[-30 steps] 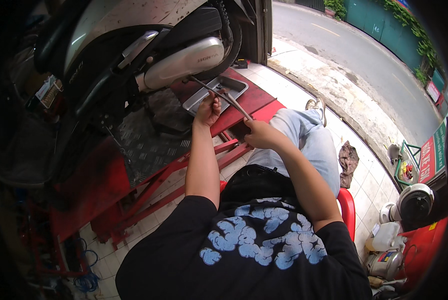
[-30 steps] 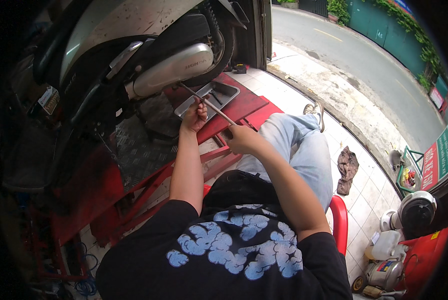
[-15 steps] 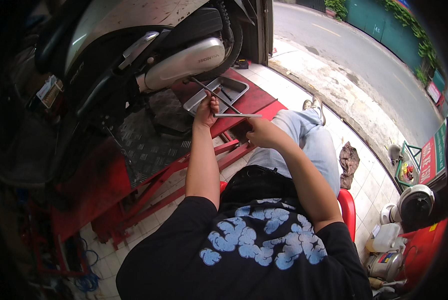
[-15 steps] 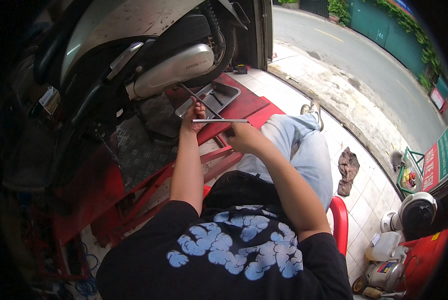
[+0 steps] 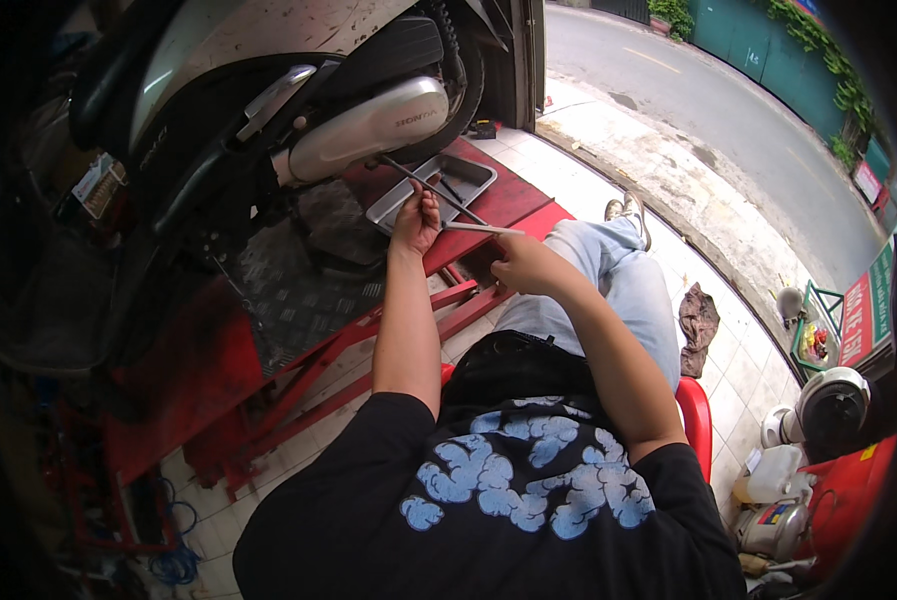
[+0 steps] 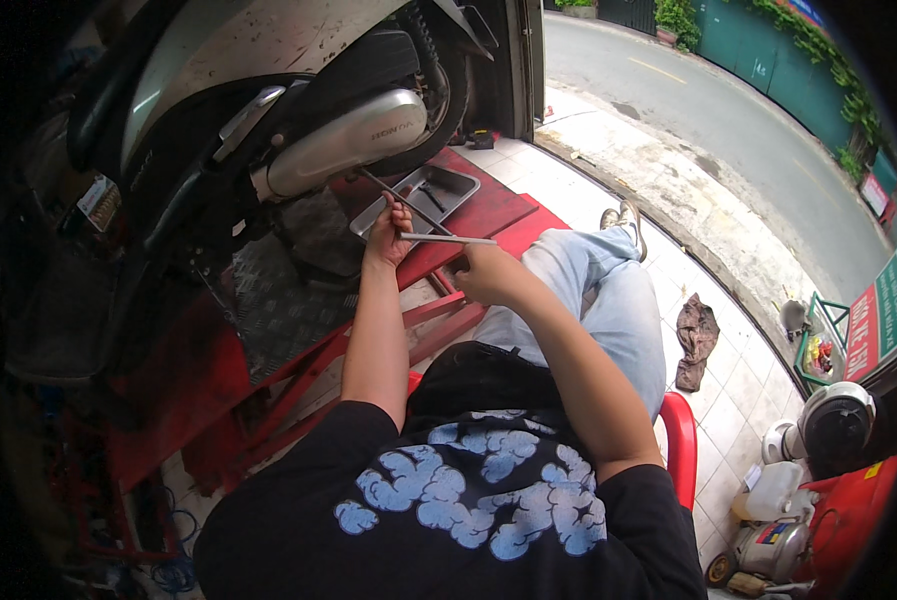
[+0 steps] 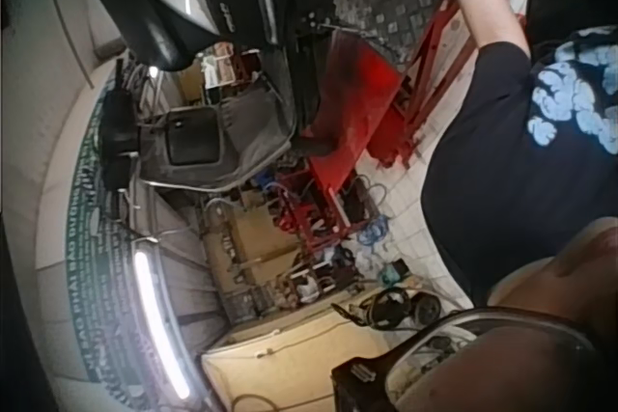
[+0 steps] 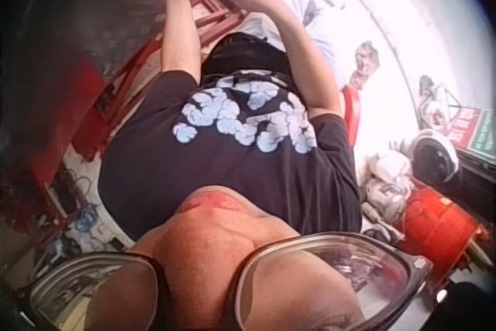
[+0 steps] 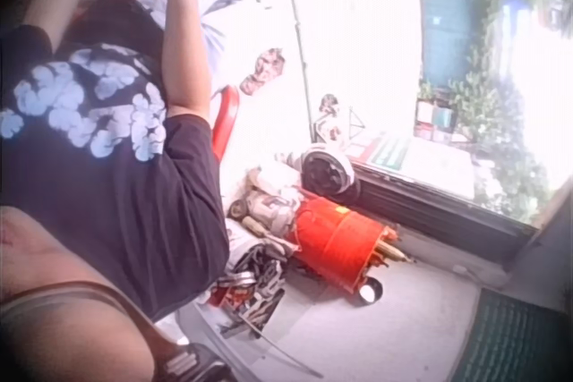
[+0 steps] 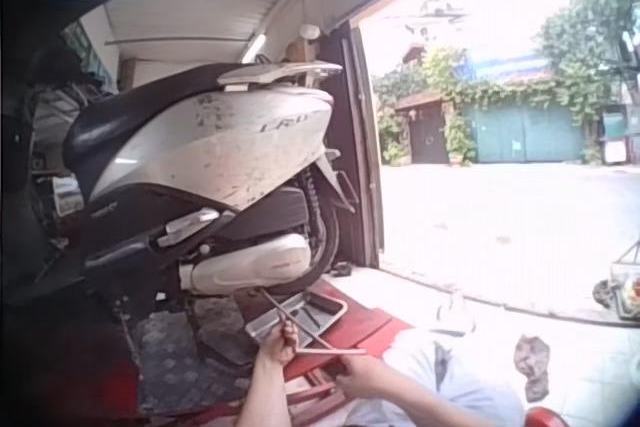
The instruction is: The person uses a T-handle wrench to unscrew bolts from the engine casing of a motorcycle while holding a metal tray below to catch parts.
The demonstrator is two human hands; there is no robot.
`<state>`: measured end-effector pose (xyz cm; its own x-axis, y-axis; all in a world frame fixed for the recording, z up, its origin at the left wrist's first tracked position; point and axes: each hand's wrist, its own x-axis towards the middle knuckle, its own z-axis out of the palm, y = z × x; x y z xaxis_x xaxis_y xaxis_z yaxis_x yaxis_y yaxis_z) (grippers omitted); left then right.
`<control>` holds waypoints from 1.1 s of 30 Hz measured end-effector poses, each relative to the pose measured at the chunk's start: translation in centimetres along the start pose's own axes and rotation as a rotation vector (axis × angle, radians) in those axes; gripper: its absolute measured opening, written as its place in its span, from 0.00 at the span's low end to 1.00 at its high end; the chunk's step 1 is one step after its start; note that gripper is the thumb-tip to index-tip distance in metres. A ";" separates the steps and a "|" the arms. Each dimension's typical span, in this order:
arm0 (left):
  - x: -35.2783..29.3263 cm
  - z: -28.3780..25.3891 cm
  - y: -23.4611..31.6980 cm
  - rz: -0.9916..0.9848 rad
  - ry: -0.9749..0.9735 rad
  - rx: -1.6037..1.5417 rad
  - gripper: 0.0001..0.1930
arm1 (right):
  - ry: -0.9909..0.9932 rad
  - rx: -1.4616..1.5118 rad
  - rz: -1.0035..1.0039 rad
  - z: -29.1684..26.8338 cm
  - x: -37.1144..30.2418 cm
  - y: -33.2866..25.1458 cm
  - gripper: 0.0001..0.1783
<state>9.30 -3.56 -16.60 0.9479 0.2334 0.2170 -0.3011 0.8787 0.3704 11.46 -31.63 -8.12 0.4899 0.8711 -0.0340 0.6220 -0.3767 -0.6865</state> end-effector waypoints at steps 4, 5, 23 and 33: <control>0.2 0.4 -0.3 0.020 -0.025 -0.051 0.24 | 0.206 0.213 -0.202 0.0 -0.7 -1.6 0.35; 0.0 0.2 -0.1 0.034 -0.029 -0.065 0.23 | 0.204 0.287 -0.268 0.0 -1.3 -2.6 0.35; -0.1 1.9 -1.3 -0.013 -0.099 0.145 0.20 | 0.557 0.173 -0.318 2.3 1.0 -0.6 0.25; 2.4 2.0 2.4 0.521 0.861 0.774 0.09 | 0.635 0.709 0.064 1.7 2.0 1.0 0.18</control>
<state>10.68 -1.75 -13.41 0.3723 0.9266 -0.0524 -0.3634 0.1975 0.9104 12.06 -29.77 -10.09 0.8801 0.4430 0.1706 0.1694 0.0428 -0.9846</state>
